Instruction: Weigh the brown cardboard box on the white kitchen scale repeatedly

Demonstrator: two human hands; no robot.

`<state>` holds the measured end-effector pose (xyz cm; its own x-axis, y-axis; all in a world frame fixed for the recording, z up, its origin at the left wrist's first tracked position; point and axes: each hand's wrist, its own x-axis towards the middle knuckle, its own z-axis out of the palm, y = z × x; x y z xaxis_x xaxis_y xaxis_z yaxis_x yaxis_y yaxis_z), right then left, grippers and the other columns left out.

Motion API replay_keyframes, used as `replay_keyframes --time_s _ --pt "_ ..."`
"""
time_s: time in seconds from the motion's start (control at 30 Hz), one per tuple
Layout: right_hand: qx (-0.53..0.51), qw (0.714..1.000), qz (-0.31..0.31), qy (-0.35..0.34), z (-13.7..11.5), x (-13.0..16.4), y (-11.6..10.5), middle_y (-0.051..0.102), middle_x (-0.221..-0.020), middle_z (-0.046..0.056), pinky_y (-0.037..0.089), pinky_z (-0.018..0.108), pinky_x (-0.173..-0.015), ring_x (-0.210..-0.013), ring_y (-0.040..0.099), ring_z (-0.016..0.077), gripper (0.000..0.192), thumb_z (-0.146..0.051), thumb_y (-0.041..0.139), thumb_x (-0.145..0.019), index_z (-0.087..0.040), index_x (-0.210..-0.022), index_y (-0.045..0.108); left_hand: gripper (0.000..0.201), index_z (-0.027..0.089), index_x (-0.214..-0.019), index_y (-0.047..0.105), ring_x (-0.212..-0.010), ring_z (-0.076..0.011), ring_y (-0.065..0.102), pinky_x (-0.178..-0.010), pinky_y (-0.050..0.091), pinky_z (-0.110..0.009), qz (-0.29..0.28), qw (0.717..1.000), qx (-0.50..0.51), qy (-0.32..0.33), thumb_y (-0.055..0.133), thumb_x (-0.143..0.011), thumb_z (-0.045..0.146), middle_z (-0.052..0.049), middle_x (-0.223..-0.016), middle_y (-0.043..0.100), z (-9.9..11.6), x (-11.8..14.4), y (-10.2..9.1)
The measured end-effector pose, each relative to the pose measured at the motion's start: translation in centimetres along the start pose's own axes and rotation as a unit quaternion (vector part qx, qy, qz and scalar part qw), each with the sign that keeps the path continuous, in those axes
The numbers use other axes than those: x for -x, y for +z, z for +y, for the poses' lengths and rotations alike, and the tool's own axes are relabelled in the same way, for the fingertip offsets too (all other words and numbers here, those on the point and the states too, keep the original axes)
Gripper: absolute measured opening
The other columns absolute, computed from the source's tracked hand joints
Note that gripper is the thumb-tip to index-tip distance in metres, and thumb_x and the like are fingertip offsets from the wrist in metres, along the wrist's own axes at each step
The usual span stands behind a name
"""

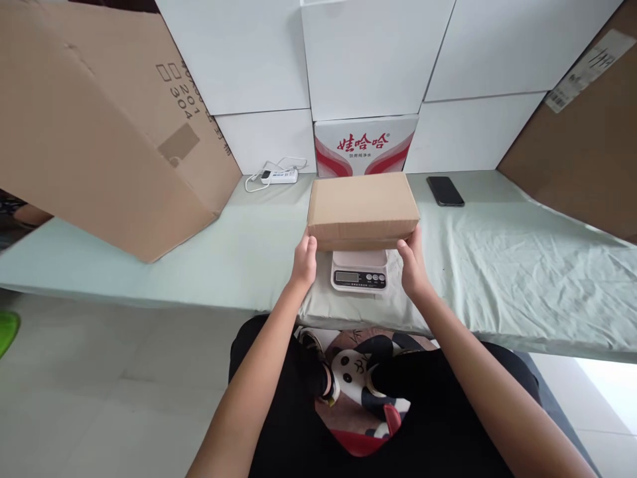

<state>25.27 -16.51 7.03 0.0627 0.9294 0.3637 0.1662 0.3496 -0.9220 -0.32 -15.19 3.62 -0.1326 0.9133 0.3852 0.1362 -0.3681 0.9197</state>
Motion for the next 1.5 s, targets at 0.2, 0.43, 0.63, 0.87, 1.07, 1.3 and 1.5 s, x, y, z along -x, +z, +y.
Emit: replay_keyframes --time_s 0.2,0.43,0.63,0.87,1.07,1.3,1.5 --pt "0.004 0.999 0.053 0.001 0.4 2.5 -1.1 0.062 -0.164 0.014 0.043 0.066 -0.137 -0.16 0.053 0.0408 0.086 -0.083 0.056 -0.096 -0.034 -0.166 0.045 0.087 0.029 -0.165 0.061 -0.167 -0.0374 0.054 -0.139 0.043 -0.057 -0.035 0.999 0.005 0.02 0.037 -0.105 0.089 -0.015 -0.169 0.067 1.8 1.7 1.4" --pt "0.004 0.998 0.069 0.008 1.0 2.9 -1.0 0.064 -0.154 0.016 0.051 0.061 -0.129 -0.149 0.06 0.0389 0.079 -0.076 0.051 -0.1 -0.03 -0.164 0.047 0.087 0.028 -0.166 0.059 -0.167 -0.0383 0.054 -0.137 0.044 -0.057 -0.043 0.999 -0.007 0.007 0.037 -0.107 0.087 -0.016 -0.166 0.07 2.6 2.5 1.3" --pt "0.002 0.998 0.067 0.015 0.9 3.1 -0.9 0.065 -0.151 0.015 0.049 0.063 -0.132 -0.157 0.053 0.0388 0.074 -0.075 0.054 -0.099 -0.032 -0.158 0.051 0.084 0.029 -0.163 0.062 -0.165 -0.0393 0.055 -0.134 0.047 -0.058 -0.035 0.999 -0.016 0.006 0.037 -0.107 0.087 -0.016 -0.163 0.072 2.3 2.6 0.9" --pt "-0.007 0.998 0.068 0.006 1.8 3.2 -0.9 0.063 -0.154 0.014 0.05 0.063 -0.131 -0.158 0.052 0.0367 0.065 -0.069 0.048 -0.103 -0.034 -0.157 0.048 0.084 0.03 -0.164 0.061 -0.166 -0.0393 0.055 -0.131 0.05 -0.057 -0.047 0.999 -0.017 0.006 0.037 -0.107 0.087 -0.015 -0.162 0.072 2.6 2.9 0.6" --pt "-0.037 0.997 0.06 0.015 2.0 3.0 -0.8 0.063 -0.154 0.014 0.053 0.064 -0.129 -0.16 0.052 0.0376 0.063 -0.067 0.05 -0.1 -0.035 -0.154 0.047 0.084 0.03 -0.164 0.061 -0.161 -0.041 0.06 -0.128 0.052 -0.058 -0.044 0.999 -0.015 0.005 0.039 -0.106 0.087 -0.015 -0.163 0.072 2.6 2.9 0.5" --pt "-0.025 0.998 0.053 0.014 2.5 3.0 -0.8 0.06 -0.158 0.013 0.055 0.064 -0.126 -0.159 0.053 0.0375 0.064 -0.066 0.047 -0.102 -0.036 -0.159 0.043 0.086 0.032 -0.165 0.06 -0.161 -0.0417 0.06 -0.125 0.056 -0.059 -0.042 0.999 -0.012 -0.003 0.039 -0.105 0.089 -0.015 -0.161 0.073 2.5 2.8 0.3" --pt "-0.013 0.999 0.048 0.011 3.4 2.9 -0.9 0.062 -0.156 0.012 0.057 0.064 -0.123 -0.155 0.057 0.0373 0.064 -0.066 0.043 -0.103 -0.039 -0.162 0.041 0.087 0.033 -0.166 0.059 -0.16 -0.041 0.062 -0.128 0.054 -0.059 -0.042 0.999 -0.018 0.003 0.039 -0.104 0.09 -0.015 -0.163 0.072 2.5 2.8 0.3"
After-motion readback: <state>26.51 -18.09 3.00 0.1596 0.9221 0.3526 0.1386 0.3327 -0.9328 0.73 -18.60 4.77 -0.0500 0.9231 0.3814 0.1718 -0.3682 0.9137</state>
